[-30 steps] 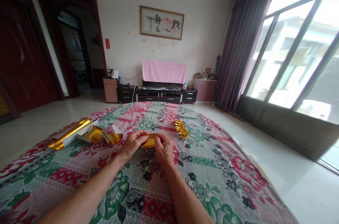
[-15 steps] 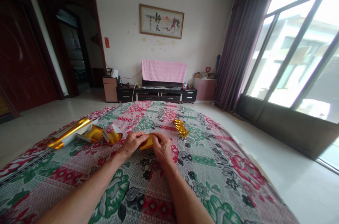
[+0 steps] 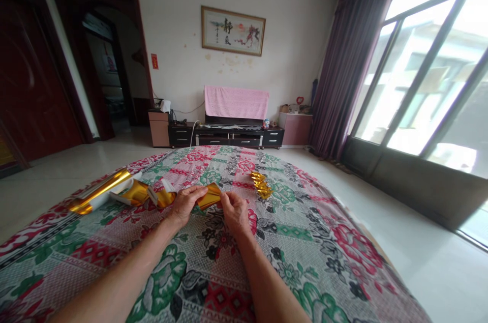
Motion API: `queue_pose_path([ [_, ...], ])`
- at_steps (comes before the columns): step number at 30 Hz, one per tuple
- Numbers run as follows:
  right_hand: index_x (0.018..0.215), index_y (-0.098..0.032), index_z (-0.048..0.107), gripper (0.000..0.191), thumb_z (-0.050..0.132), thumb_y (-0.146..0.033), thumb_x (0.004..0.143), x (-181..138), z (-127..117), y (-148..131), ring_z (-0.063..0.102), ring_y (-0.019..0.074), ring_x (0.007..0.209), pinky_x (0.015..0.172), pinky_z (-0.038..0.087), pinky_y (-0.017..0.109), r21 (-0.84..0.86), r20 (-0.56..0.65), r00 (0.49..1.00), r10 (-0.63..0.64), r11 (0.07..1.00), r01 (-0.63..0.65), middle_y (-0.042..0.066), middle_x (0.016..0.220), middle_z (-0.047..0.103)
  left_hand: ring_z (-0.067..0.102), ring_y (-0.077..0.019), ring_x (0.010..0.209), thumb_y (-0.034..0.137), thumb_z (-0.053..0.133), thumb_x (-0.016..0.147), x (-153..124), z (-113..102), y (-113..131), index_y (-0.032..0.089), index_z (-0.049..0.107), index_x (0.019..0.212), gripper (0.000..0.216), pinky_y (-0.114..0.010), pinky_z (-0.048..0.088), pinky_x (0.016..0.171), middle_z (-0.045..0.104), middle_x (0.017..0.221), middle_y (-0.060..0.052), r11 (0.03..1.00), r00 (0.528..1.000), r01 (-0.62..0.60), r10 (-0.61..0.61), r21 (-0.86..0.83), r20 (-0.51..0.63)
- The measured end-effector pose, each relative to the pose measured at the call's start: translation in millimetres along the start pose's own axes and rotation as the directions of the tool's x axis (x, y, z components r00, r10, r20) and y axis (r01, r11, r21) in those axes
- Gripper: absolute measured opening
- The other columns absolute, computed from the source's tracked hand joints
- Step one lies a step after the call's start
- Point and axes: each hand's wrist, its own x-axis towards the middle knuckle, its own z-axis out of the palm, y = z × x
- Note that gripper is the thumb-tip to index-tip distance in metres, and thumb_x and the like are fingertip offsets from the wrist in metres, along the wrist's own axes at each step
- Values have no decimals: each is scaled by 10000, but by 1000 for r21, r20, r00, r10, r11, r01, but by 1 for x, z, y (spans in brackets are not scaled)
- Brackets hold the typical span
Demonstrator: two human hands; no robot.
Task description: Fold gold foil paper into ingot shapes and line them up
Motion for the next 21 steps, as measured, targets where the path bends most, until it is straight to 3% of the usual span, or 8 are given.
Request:
queue_pose_path([
  [8,753,-136,635,376,484,-479,780,2,2,6,555,128,554,526,437,207,32,-25,999,37,999,-37,23,615,623,469,-110,479,370,659,589,-1,3,1,162,674,694,234,-234,367,506,556,517,30,999,999,41,-41,2,-14],
  [14,972,-156,637,399,468,-473,797,1,1,-1,601,153,639,603,482,244,141,86,996,20,989,-32,37,740,659,478,-100,503,370,670,592,-4,9,4,147,681,677,239,-218,356,508,573,530,31,1000,999,6,-6,15,-37],
  [21,762,-132,675,380,500,-469,779,0,0,3,560,131,566,551,451,223,109,74,997,-2,994,-7,16,631,645,553,-134,554,354,675,597,-3,11,1,140,689,762,270,-226,385,501,630,587,-1,996,999,40,-39,-82,18],
])
